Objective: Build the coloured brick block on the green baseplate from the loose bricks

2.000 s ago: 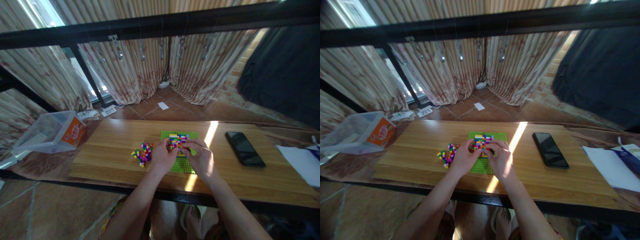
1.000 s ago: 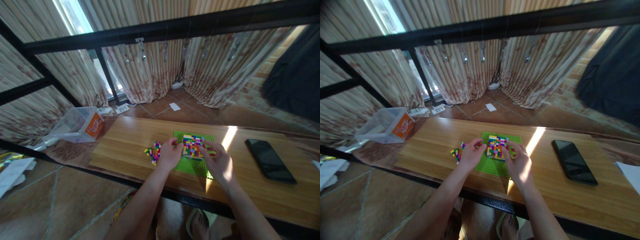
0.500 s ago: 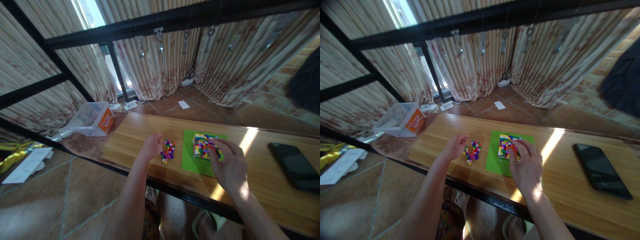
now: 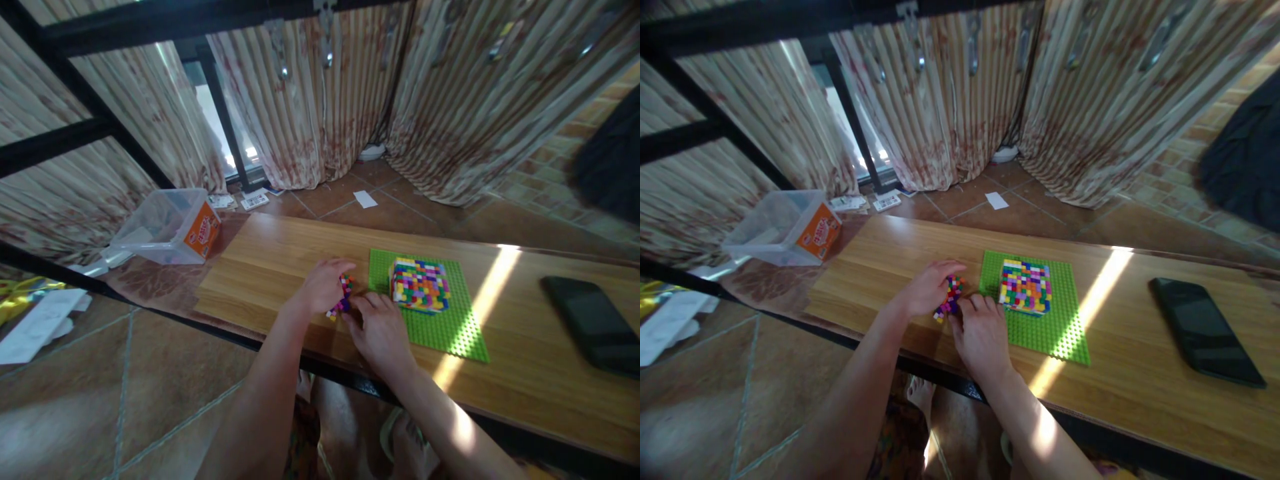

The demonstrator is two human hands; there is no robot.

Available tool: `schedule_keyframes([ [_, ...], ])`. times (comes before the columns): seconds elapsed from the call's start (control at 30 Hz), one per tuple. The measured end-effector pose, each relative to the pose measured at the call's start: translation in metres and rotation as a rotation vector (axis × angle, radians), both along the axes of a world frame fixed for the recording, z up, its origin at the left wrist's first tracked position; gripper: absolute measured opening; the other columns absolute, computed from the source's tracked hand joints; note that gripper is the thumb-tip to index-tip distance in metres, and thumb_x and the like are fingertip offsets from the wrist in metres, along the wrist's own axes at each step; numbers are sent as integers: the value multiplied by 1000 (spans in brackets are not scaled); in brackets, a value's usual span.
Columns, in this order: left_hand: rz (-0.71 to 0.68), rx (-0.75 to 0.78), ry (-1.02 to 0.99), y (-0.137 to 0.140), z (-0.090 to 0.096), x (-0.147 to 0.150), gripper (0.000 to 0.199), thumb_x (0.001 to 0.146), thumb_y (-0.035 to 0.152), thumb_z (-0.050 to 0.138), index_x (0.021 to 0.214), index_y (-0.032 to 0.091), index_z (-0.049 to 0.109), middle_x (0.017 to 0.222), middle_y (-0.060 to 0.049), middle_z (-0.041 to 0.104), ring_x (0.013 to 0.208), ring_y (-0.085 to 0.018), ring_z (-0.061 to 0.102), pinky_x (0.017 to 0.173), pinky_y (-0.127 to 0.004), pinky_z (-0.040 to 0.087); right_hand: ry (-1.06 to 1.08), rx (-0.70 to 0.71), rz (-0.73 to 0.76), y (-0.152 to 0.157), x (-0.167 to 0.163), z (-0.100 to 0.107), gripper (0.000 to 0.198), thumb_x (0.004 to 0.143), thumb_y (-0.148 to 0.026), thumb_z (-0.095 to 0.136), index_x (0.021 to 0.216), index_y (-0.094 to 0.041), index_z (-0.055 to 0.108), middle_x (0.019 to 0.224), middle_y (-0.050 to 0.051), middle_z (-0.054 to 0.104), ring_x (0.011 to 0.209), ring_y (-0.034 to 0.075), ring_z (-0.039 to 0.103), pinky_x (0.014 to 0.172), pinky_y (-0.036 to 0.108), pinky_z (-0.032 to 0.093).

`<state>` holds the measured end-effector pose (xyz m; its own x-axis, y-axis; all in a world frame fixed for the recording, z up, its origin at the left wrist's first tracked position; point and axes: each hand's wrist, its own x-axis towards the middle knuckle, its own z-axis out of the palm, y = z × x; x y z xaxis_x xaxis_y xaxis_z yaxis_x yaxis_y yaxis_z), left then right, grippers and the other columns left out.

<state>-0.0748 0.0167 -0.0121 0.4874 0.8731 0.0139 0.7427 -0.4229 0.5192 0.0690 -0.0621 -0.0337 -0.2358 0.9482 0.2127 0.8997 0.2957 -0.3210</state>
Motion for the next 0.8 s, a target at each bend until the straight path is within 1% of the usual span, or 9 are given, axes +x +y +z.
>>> schedule_keyframes([
  [0.07, -53, 3, 26, 1, -3, 0, 52, 76, 2, 43, 123, 13, 62, 131, -9, 62, 124, -18, 52, 111, -33, 35, -13, -15, -17, 1, -4, 0, 17, 90, -29, 57, 98, -18, 67, 94, 9, 64, 91, 26, 55, 82, 38, 40],
  [0.13, -96, 7, 51, 2, -5, 0, 46, 76, 4, 44, 114, 16, 67, 123, -8, 65, 117, -18, 56, 107, -34, 38, -17, -26, -30, 2, -7, -1, 17, 90, -28, 55, 96, -18, 67, 94, 8, 64, 91, 25, 55, 81, 37, 39],
  [0.23, -128, 3, 65, 1, -5, -1, 40, 75, 5, 46, 102, 17, 71, 111, -6, 68, 106, -18, 59, 100, -33, 42, 3, -37, -32, 4, -10, -3, 16, 91, -25, 53, 94, -18, 67, 94, 8, 63, 91, 24, 55, 80, 36, 40],
  [0.4, -60, -40, 38, -3, 1, -7, 36, 73, 5, 48, 94, 17, 74, 102, -7, 68, 101, -19, 60, 95, -29, 45, 57, -21, 8, 5, -9, -5, 16, 90, -21, 51, 96, -18, 66, 93, 10, 63, 93, 24, 57, 81, 35, 43],
  [0.63, 13, -100, 41, -6, 8, -13, 35, 69, 3, 47, 84, 16, 76, 90, -7, 69, 90, -18, 62, 88, -29, 48, 87, 23, 36, 6, -2, -8, 18, 91, -17, 48, 92, -18, 65, 89, 9, 63, 87, 24, 57, 79, 36, 46],
  [0.73, 36, -106, 37, -6, 10, -14, 38, 66, 0, 45, 81, 16, 76, 86, -6, 70, 87, -18, 62, 86, -28, 48, 110, 27, 41, 5, -1, -6, 19, 92, -17, 47, 91, -18, 66, 88, 8, 64, 85, 23, 58, 78, 35, 47],
  [0.8, 46, -105, 37, -6, 11, -15, 38, 66, 0, 44, 80, 15, 75, 86, -7, 70, 87, -17, 61, 86, -28, 48, 167, 38, 45, 3, 1, -3, 19, 93, -18, 47, 91, -18, 66, 86, 7, 65, 84, 22, 59, 77, 34, 48],
])
